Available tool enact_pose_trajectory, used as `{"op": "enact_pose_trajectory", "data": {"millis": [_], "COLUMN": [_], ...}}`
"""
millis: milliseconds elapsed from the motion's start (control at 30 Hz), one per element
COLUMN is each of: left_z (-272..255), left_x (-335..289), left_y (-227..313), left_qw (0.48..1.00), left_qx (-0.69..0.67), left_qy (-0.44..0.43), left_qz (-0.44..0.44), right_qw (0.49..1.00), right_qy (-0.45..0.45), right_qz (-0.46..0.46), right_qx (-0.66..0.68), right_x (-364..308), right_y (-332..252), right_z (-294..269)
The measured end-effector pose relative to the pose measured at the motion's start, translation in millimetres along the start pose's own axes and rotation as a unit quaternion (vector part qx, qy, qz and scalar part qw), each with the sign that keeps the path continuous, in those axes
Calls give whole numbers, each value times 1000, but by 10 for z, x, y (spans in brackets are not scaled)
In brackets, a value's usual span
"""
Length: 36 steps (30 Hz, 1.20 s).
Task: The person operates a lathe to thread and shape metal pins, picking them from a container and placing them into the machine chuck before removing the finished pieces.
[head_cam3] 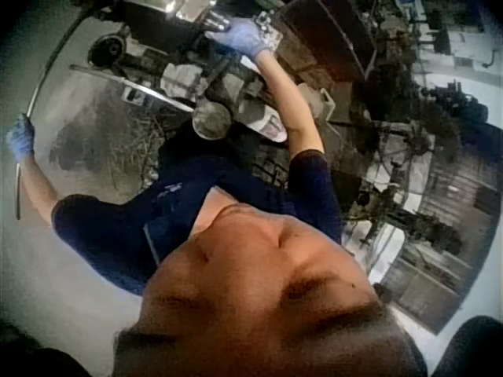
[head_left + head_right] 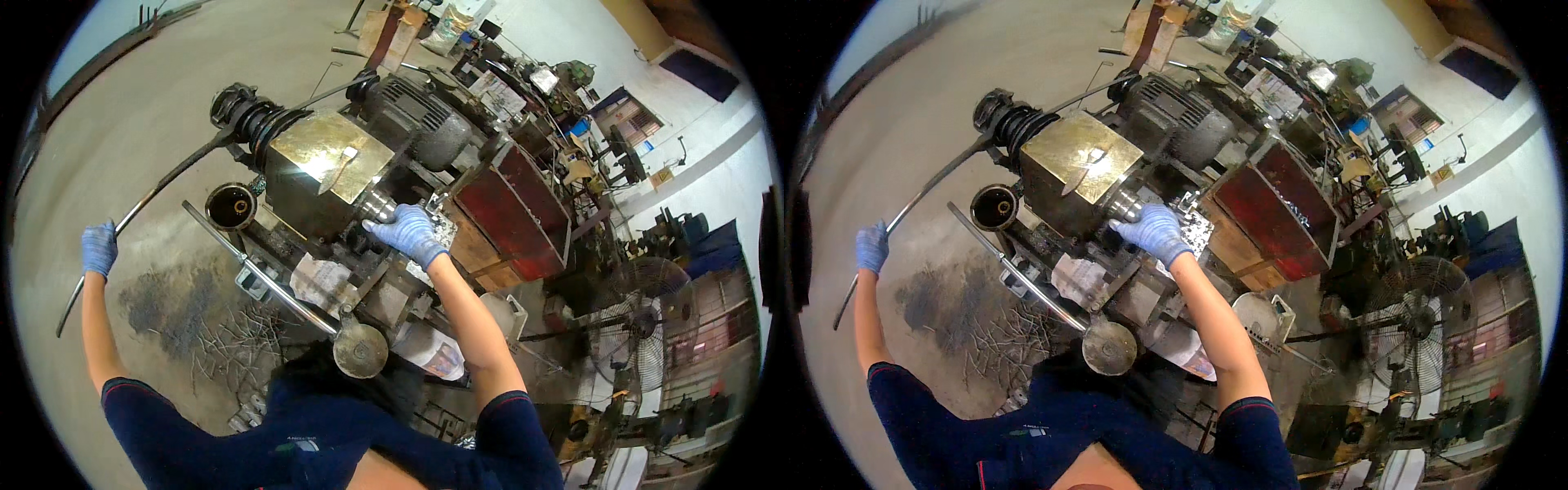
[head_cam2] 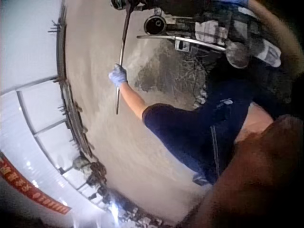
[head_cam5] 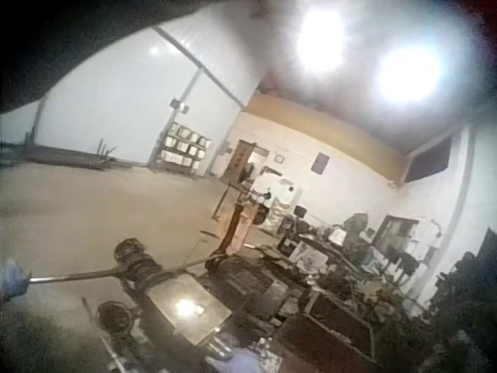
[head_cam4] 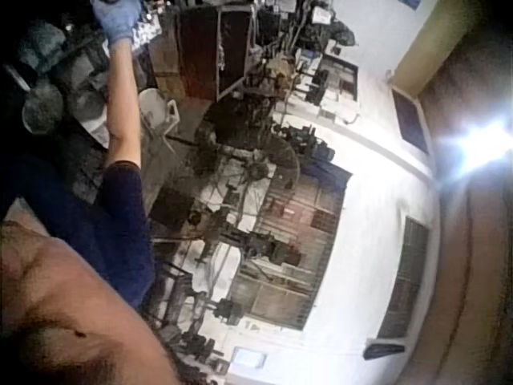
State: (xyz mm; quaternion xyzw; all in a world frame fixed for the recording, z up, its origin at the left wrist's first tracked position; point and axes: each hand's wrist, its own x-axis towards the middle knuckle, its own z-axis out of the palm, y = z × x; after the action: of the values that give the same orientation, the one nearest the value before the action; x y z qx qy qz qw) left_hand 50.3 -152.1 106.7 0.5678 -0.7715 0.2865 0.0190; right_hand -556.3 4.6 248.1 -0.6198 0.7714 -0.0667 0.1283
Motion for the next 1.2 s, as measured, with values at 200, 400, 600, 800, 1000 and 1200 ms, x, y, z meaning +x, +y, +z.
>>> {"op": "enact_pose_trajectory", "data": {"millis": [200,400,600,800,1000,1200], "left_z": [-584,331,493,916,223,-273], "left_x": [312,-283,-155,-16,-74,49], "left_y": [792,2656,3125,2689,2085,1895], "left_qw": [947,843,934,923,922,715], "left_qx": [-270,-484,-167,-248,-339,-641], "left_qy": [148,-202,-225,-278,-185,-174], "left_qz": [-95,-122,222,101,17,-218], "right_qw": [980,941,938,910,878,819], "right_qy": [175,327,262,202,-11,-5], "right_qz": [-91,-18,218,358,413,554], "right_qx": [19,87,64,-54,-241,-151], "right_x": [-384,-1369,-2599,-3234,-3648,-3875], "right_y": [251,1123,2345,3444,4208,4467], "right_z": [-105,-244,41,358,540,628]}}
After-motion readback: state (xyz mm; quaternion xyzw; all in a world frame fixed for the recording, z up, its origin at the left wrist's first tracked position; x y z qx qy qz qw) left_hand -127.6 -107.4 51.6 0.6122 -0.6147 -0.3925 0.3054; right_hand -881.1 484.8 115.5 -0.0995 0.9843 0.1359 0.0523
